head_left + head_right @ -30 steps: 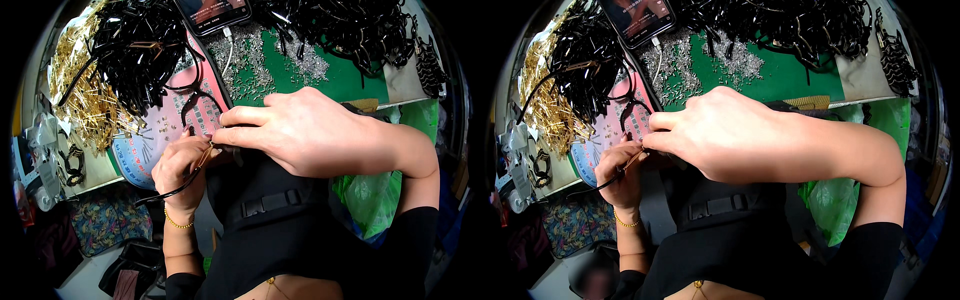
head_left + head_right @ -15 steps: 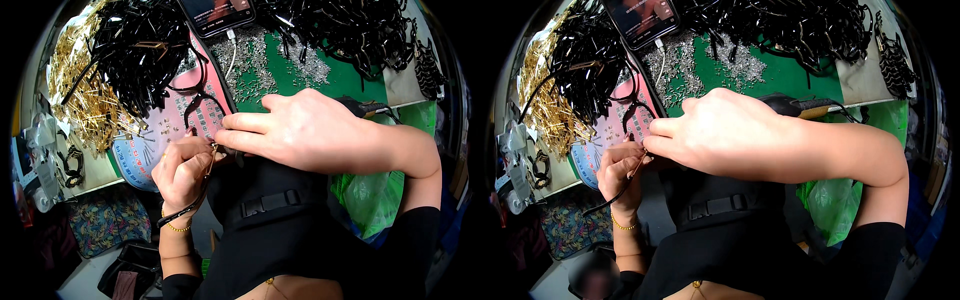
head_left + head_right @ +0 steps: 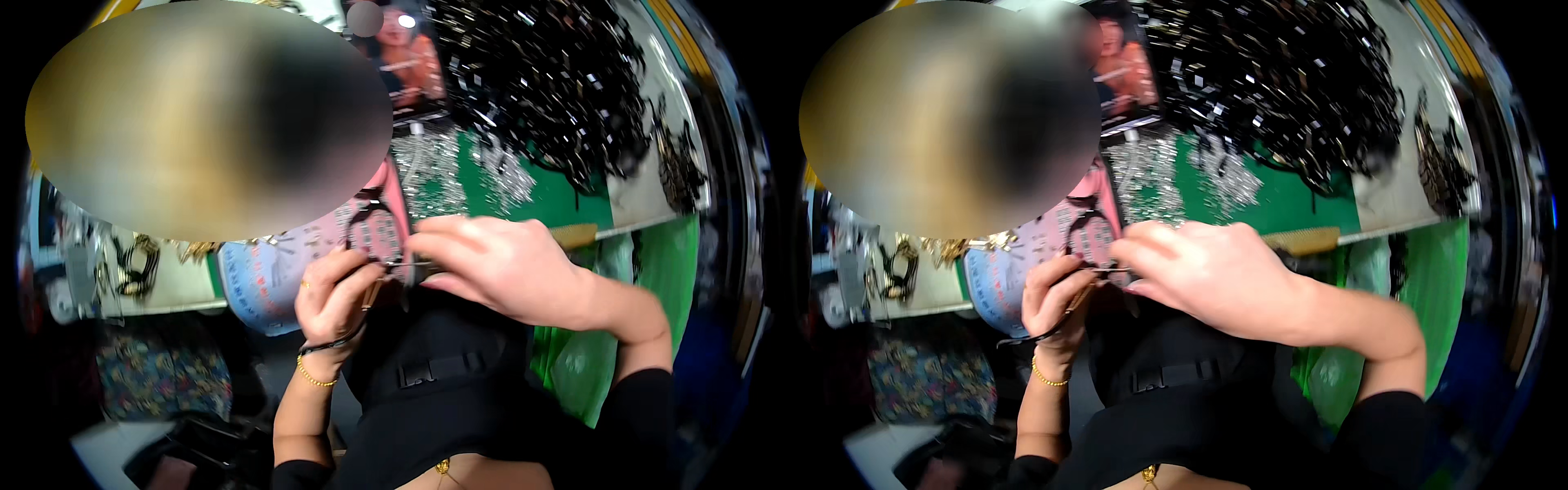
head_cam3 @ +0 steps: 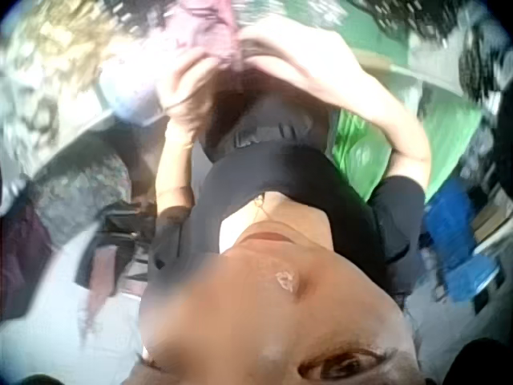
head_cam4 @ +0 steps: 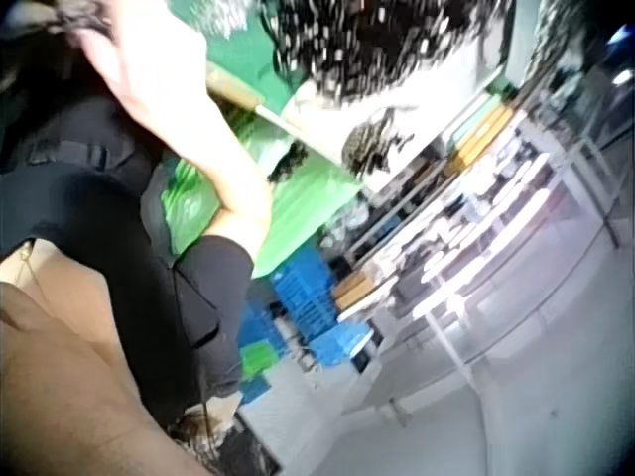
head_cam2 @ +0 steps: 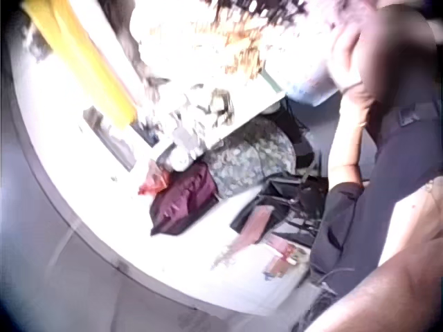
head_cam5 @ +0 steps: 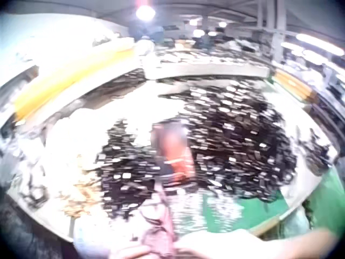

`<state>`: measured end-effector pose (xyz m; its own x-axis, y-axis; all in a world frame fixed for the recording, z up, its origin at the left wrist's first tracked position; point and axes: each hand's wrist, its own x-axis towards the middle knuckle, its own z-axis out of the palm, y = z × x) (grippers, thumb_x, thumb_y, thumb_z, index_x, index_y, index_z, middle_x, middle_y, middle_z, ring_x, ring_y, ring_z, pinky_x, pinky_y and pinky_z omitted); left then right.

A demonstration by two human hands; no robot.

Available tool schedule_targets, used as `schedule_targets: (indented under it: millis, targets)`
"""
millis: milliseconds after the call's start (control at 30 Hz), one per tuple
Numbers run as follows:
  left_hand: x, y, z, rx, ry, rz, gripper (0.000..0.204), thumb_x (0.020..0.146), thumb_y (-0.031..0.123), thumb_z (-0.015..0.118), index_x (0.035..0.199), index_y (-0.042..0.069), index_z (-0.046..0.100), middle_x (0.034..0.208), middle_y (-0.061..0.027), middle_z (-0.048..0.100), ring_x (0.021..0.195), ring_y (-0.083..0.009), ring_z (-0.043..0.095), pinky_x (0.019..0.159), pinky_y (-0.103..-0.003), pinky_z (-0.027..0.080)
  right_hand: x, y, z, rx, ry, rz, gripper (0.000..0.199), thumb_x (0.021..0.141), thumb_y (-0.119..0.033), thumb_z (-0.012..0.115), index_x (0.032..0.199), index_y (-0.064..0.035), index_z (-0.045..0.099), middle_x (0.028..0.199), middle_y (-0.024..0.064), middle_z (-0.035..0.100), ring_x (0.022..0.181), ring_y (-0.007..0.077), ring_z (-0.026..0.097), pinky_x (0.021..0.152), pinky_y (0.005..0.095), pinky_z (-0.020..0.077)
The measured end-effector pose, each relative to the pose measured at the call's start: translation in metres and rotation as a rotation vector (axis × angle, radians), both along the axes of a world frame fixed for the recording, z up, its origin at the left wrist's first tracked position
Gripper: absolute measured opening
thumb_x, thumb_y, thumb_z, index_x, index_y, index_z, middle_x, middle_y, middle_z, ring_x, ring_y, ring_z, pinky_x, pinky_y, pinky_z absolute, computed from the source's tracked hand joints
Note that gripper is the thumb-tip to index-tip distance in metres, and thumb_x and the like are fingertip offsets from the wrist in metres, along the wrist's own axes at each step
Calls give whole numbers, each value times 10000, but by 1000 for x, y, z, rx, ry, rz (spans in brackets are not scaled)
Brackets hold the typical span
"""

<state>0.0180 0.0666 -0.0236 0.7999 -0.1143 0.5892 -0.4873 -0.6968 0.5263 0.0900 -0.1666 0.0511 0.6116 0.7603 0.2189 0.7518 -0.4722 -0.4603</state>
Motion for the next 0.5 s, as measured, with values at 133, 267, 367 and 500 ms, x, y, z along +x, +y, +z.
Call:
schedule_targets:
  millis: [133,267,367,500]
  targets:
    - [-9,10,73,-179,-32,-278,196,657,73,738,840,91,670,993,-92,686,892,-305,680,782,-463,545,1,-2,-4,250,705,-60,231,993,-139,604,1200,-37,619,1072,78,700,715,97,641,573,255,501]
    - [-16,85,103,-257,114,433,192,873,216,662,879,25,670,764,-121,681,684,-285,686,646,-396,541,-9,-11,-22,300,1216,-222,203,1047,-155,527,1147,2,607,929,88,709,523,91,548,489,216,424]
    - [-5,204,71,-92,398,1014,320,959,311,606,921,4,690,722,-186,693,698,-347,697,669,-455,524,-9,-15,-45,404,1234,-81,239,1052,-222,544,1052,12,592,856,93,678,512,98,547,475,223,425]
    - [9,242,44,507,149,1132,416,784,470,797,974,105,734,984,-103,637,1031,-327,595,900,-463,460,-8,-24,-44,447,1191,-70,345,1033,-330,598,1003,14,579,804,86,649,504,111,548,468,227,426]
